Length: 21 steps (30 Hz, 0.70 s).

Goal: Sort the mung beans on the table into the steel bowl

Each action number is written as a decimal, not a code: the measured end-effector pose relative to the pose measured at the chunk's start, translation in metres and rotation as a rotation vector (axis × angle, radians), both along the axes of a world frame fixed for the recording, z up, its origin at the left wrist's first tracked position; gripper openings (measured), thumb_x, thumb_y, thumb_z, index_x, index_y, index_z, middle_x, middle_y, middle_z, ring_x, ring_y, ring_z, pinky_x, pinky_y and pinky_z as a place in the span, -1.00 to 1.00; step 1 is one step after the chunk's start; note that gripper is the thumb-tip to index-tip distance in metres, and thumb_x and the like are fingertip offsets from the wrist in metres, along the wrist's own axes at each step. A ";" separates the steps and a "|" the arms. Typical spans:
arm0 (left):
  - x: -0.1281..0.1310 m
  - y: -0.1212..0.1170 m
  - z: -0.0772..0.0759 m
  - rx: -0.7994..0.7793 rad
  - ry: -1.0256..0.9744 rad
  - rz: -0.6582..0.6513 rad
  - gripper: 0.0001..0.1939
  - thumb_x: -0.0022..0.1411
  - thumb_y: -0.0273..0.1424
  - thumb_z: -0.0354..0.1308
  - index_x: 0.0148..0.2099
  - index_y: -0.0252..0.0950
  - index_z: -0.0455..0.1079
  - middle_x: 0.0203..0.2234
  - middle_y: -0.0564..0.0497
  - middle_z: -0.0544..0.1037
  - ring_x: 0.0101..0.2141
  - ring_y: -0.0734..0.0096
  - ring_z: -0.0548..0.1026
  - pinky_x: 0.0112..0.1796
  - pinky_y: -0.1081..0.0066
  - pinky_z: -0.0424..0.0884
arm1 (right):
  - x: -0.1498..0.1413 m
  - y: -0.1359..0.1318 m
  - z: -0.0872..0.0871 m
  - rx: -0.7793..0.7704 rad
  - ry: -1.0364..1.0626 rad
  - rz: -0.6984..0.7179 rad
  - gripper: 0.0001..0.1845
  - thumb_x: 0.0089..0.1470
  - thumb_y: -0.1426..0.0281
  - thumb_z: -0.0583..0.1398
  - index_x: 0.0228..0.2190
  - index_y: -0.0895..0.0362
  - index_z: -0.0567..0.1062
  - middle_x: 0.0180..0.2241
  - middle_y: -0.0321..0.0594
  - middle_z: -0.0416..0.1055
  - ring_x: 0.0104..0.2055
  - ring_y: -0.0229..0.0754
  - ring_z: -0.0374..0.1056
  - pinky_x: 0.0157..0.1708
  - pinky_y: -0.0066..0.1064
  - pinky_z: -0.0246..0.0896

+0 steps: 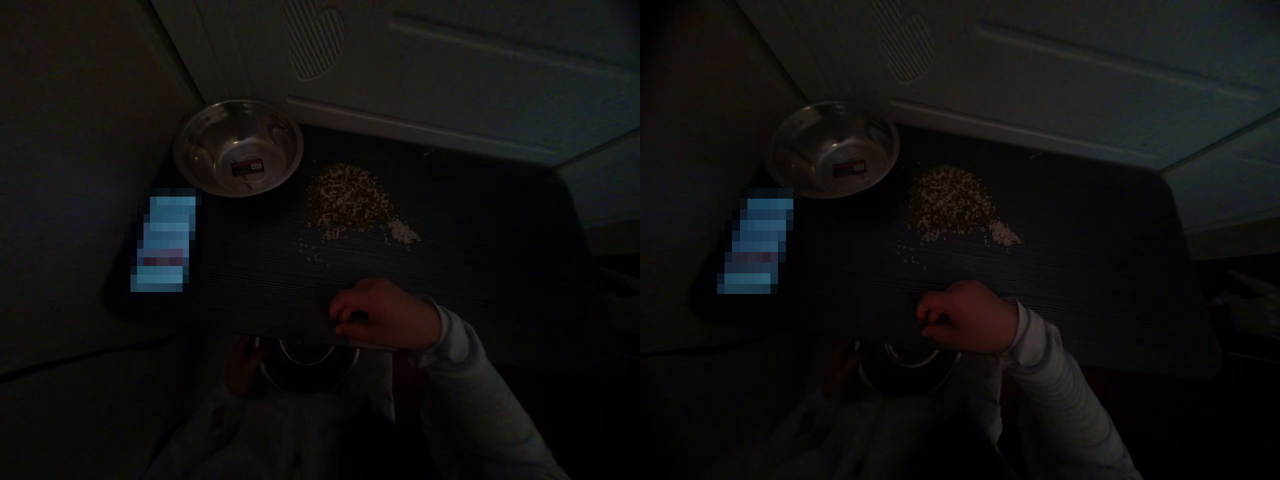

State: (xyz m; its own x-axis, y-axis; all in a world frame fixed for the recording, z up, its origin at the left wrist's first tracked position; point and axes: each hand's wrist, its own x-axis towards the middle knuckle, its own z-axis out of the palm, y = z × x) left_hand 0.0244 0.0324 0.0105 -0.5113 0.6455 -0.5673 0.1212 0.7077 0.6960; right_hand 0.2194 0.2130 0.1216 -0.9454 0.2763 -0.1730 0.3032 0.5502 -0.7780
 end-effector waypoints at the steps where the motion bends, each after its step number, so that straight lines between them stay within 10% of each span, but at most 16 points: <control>1: 0.000 0.001 0.001 -0.014 0.002 0.011 -0.67 -0.31 -0.19 0.06 -0.47 -0.30 0.37 -0.48 -0.06 0.48 -0.38 0.15 0.40 -0.38 0.24 0.29 | 0.000 0.000 0.000 -0.013 0.005 0.006 -0.82 -0.10 0.35 0.09 -0.36 0.10 0.34 -0.44 -0.34 0.40 -0.41 -0.35 0.28 -0.34 -0.48 0.08; 6: 0.000 0.002 0.000 -0.018 -0.022 0.006 -0.72 -0.30 -0.21 0.06 -0.51 -0.29 0.36 -0.47 -0.05 0.49 -0.37 0.16 0.40 -0.36 0.24 0.29 | 0.001 0.002 0.002 -0.159 0.024 -0.091 -0.86 -0.09 0.36 0.07 -0.39 0.12 0.32 -0.47 -0.33 0.37 -0.44 -0.38 0.26 -0.40 -0.52 0.11; 14: -0.005 -0.004 -0.011 0.004 -0.031 -0.004 -0.71 -0.26 -0.23 0.06 -0.44 -0.26 0.38 -0.44 -0.04 0.48 -0.33 0.16 0.40 -0.34 0.24 0.30 | 0.003 -0.013 -0.002 -0.446 0.085 -0.681 -0.87 -0.06 0.35 0.04 -0.43 0.14 0.18 -0.55 -0.35 0.27 -0.58 -0.41 0.24 -0.57 -0.55 0.14; 21: -0.007 -0.004 -0.010 0.023 -0.041 -0.005 -0.66 -0.27 -0.20 0.05 -0.41 -0.28 0.38 -0.42 -0.07 0.48 -0.30 0.13 0.39 -0.32 0.22 0.29 | -0.026 -0.041 0.001 -0.344 0.109 -0.903 -0.90 -0.05 0.35 0.01 -0.44 0.12 0.15 -0.59 -0.38 0.25 -0.57 -0.38 0.28 -0.59 -0.57 0.11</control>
